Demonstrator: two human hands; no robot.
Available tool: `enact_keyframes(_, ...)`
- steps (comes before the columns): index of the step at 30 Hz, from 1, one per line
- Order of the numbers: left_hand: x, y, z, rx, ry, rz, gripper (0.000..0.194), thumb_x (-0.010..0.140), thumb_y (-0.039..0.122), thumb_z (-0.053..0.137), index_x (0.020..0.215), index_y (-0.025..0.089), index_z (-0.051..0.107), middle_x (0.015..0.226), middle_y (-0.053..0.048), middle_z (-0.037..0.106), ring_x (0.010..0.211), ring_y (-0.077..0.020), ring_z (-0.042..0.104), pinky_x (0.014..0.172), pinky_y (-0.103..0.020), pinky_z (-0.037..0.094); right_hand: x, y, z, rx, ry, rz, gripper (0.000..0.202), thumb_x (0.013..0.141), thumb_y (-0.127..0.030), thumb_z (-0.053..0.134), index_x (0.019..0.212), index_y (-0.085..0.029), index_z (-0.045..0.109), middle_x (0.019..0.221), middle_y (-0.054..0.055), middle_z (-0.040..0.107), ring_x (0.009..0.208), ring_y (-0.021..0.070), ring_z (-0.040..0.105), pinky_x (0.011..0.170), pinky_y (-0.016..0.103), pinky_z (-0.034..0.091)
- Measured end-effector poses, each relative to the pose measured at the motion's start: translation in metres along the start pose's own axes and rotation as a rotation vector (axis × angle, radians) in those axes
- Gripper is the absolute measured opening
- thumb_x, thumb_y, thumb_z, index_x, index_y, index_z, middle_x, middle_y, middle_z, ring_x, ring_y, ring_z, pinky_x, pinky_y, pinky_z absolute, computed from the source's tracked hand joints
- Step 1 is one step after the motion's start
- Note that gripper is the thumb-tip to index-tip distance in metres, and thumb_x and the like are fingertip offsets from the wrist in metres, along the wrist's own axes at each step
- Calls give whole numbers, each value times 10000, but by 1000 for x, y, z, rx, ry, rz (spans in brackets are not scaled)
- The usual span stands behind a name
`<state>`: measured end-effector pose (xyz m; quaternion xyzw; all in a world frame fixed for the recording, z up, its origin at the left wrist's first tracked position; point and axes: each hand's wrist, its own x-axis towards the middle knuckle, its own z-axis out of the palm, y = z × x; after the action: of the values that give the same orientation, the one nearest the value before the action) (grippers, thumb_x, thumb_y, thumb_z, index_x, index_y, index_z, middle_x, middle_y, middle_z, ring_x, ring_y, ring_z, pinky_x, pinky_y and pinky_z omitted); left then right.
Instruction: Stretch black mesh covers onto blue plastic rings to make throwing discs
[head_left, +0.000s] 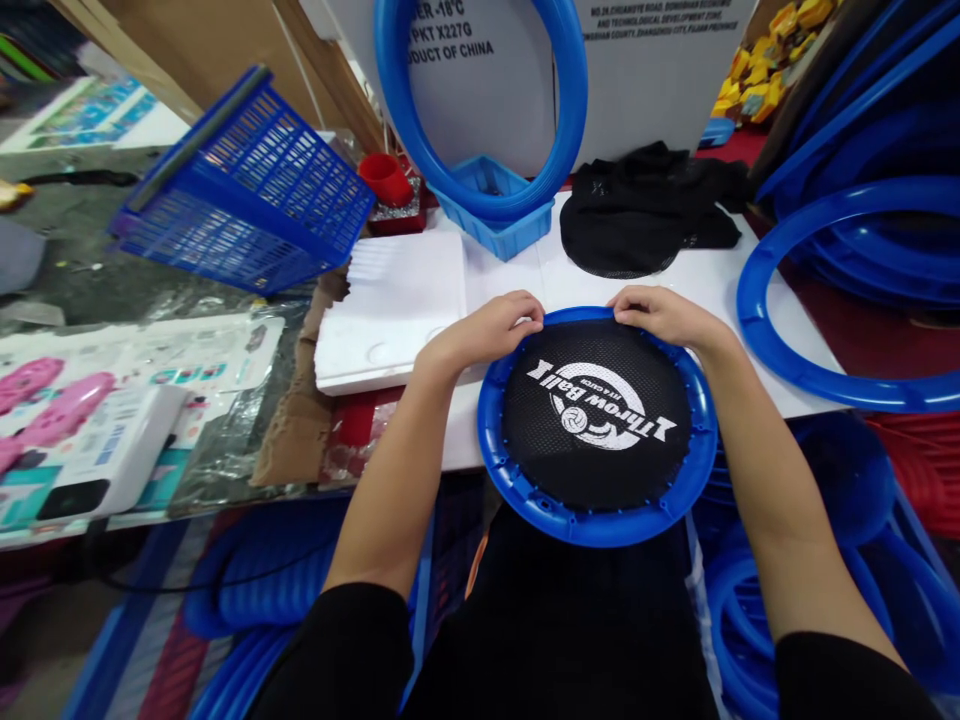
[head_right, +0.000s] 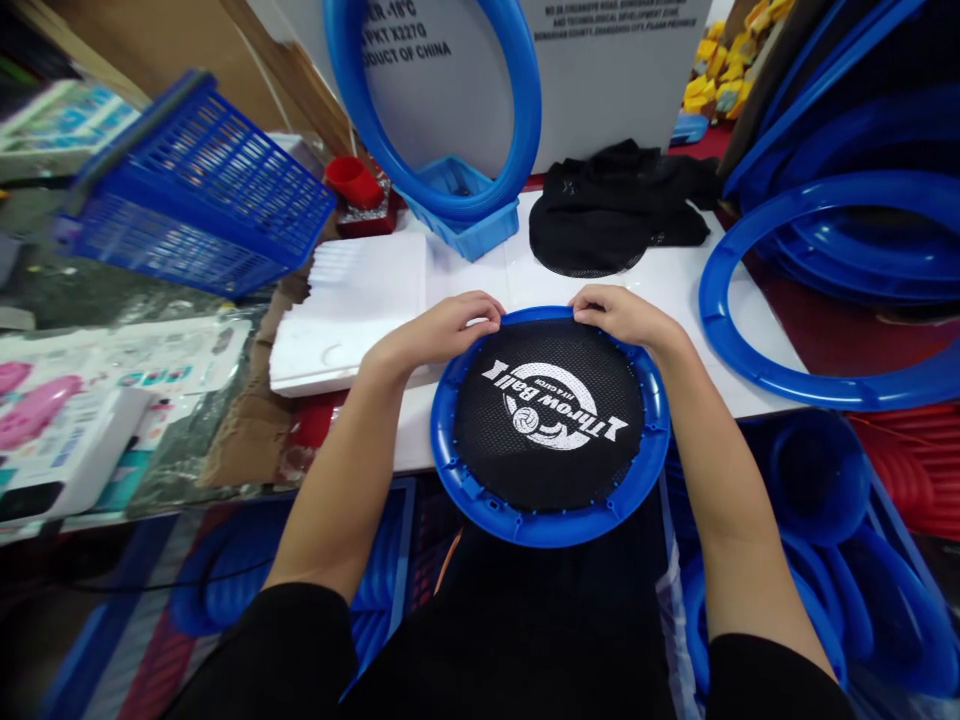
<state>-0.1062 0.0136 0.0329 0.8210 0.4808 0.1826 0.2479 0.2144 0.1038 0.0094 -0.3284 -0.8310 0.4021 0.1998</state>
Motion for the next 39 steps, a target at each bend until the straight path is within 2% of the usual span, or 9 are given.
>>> enact_keyframes(7,0,-1,2,17,-8,-5,165,997,280,539,978,200,682,1202,-109,705,1096,-244,660,1077,-442,507,-2,-3,-3,14,-30,15,283,895,-516,708,887,-232,719,1148,87,780,1055,305,684,1017,469,529)
enact_keyframes(14,3,-4,4,-15,44,-6,174,996,306,597,967,206,736,1174,-90,749,1090,-239,679,1062,-421,510,-2,-3,-1,44,-12,38,303,898,-547,720,889,-244,730,1157,76,789,1055,309,685,1038,482,535)
enact_keyframes(20,4,-6,3,-12,9,-1,170,983,281,588,944,202,734,1226,-92,741,1117,-238,677,1093,-417,502,-2,-2,2,-2,35,26,276,898,-520,708,882,-245,730,1176,82,786,1089,325,693,1063,494,527)
enact_keyframes(26,4,-8,4,33,-35,46,160,975,260,534,943,211,683,1163,-101,732,1107,-253,672,1077,-433,504,-2,-8,-3,7,-56,11,309,896,-543,703,877,-236,722,1198,90,778,1102,323,687,1061,495,521)
enact_keyframes(34,3,-8,3,24,2,34,136,944,247,527,920,223,659,1128,-103,743,1063,-254,677,1045,-431,512,0,-2,6,-55,36,-4,221,918,-453,667,861,-250,730,1099,72,786,1047,312,695,1035,490,534)
enact_keyframes(39,4,-12,6,-8,11,52,126,911,261,571,880,236,690,1119,-96,740,1090,-264,674,1063,-436,508,0,2,7,-43,11,-34,204,897,-437,686,839,-248,736,1202,84,766,1151,329,691,1098,530,518)
